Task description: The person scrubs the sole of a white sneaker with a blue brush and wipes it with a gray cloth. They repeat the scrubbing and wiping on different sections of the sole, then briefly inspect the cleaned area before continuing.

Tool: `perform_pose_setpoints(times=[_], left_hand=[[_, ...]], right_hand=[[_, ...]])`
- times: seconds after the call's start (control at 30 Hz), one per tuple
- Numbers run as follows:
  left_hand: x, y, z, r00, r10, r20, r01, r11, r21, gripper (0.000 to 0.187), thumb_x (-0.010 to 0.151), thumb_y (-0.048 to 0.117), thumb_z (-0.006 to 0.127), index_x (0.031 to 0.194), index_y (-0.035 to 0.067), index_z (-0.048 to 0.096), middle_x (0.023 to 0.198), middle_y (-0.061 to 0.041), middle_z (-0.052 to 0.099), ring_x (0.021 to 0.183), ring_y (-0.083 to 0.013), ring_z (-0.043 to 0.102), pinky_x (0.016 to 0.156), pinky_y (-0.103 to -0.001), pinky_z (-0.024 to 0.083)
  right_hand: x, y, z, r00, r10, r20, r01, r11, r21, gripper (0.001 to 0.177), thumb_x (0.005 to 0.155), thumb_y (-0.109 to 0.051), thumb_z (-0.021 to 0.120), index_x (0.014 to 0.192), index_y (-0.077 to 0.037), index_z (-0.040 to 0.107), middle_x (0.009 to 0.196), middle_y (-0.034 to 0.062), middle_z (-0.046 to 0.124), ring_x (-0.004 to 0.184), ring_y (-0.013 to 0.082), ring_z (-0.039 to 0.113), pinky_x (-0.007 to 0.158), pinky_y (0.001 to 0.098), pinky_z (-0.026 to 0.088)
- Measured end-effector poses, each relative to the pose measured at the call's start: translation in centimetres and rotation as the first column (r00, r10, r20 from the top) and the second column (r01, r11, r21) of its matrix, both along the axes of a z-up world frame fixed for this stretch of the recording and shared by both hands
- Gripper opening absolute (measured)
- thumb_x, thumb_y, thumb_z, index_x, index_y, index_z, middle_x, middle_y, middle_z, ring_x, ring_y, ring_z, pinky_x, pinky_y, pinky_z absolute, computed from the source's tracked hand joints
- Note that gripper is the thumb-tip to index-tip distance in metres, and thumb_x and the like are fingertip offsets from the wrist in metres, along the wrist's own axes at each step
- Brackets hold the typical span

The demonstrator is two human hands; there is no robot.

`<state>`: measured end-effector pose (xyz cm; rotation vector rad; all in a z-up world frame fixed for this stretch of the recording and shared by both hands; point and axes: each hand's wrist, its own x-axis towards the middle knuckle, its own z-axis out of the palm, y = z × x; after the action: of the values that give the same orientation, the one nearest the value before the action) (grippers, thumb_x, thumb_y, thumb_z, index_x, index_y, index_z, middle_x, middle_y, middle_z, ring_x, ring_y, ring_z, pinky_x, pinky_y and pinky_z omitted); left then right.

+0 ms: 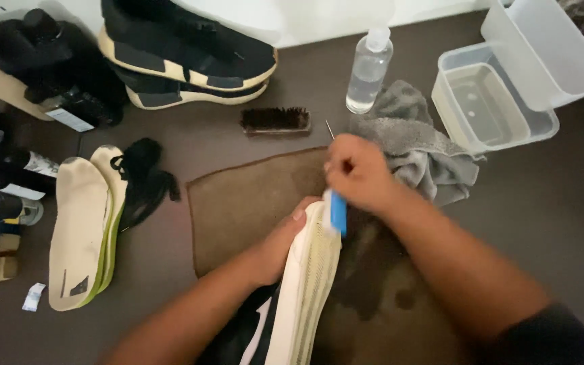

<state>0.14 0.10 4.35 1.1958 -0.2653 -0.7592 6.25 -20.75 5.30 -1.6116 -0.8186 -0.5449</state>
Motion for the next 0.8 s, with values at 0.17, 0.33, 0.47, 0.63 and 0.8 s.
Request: perform_pose_setpoints(times=[0.17,0.33,0.47,0.63,0.8], left_hand=[[1.0,-0.3,2.2,0.966,-0.104,0.238,0.087,0.993,0.082,0.062,0.106,0.051,0.031,0.152,0.011,0.046,0.137,-0.02,0.057,0.121,-0.0337,0.056,0.115,-0.052,0.035],[-0.3,-0.3,0.6,0.997,0.014,0.08,-0.011,0.999,-0.039,0.052,0.106,0.043,0.036,0.139,0.009,0.056,0.118,-0.011,0.063,0.11,-0.0192,0.054,0.107,-0.036,0.038],[-1.1,-0.6,4.6,0.974,0.075,-0.215,-0.085,0.996,-0.036,0.063,0.102,0.051,0.044,0.146,0.007,0.055,0.132,-0.021,0.062,0.119,-0.0308,0.058,0.112,-0.046,0.04],[0.7,-0.5,0.2,0.964,0.087,-0.25,-0.106,0.992,-0.062,0.062,0.101,0.052,0.047,0.143,0.007,0.056,0.121,-0.019,0.065,0.111,-0.0262,0.062,0.105,-0.042,0.046],[-0.9,-0.5,3.8,0.986,0.077,-0.146,-0.104,0.977,-0.184,0.045,0.105,0.045,0.043,0.133,0.014,0.06,0.102,-0.008,0.063,0.095,-0.0181,0.062,0.094,-0.034,0.05]], right_hand=[[-3.1,2.8,4.7,0.986,0.137,-0.093,-0.131,0.989,0.066,0.017,0.09,-0.016,0.073,0.076,-0.013,0.064,0.069,0.0054,0.063,0.064,0.0255,0.059,0.059,0.0338,0.047],[-3.1,1.2,4.7,0.992,0.014,-0.125,0.004,0.989,0.146,0.025,0.097,-0.016,0.066,0.073,-0.009,0.062,0.074,0.0093,0.063,0.065,0.0226,0.059,0.06,0.0328,0.047],[-3.3,-1.0,8.6,0.895,-0.327,-0.303,0.363,0.929,0.069,0.043,0.11,-0.017,0.049,0.068,-0.009,0.052,0.06,0.0037,0.044,0.054,0.0131,0.039,0.055,0.0278,0.032],[-6.5,-3.1,9.6,0.814,-0.547,-0.195,0.383,0.758,-0.528,0.044,0.104,-0.026,0.055,0.061,-0.012,0.056,0.056,0.0099,0.049,0.056,0.0298,0.051,0.058,0.0399,0.04],[-10.8,-4.4,10.7,0.787,-0.594,-0.165,0.173,0.469,-0.866,0.022,0.083,-0.029,0.06,0.067,-0.017,0.068,0.058,0.0058,0.063,0.065,0.0296,0.066,0.061,0.0406,0.052]])
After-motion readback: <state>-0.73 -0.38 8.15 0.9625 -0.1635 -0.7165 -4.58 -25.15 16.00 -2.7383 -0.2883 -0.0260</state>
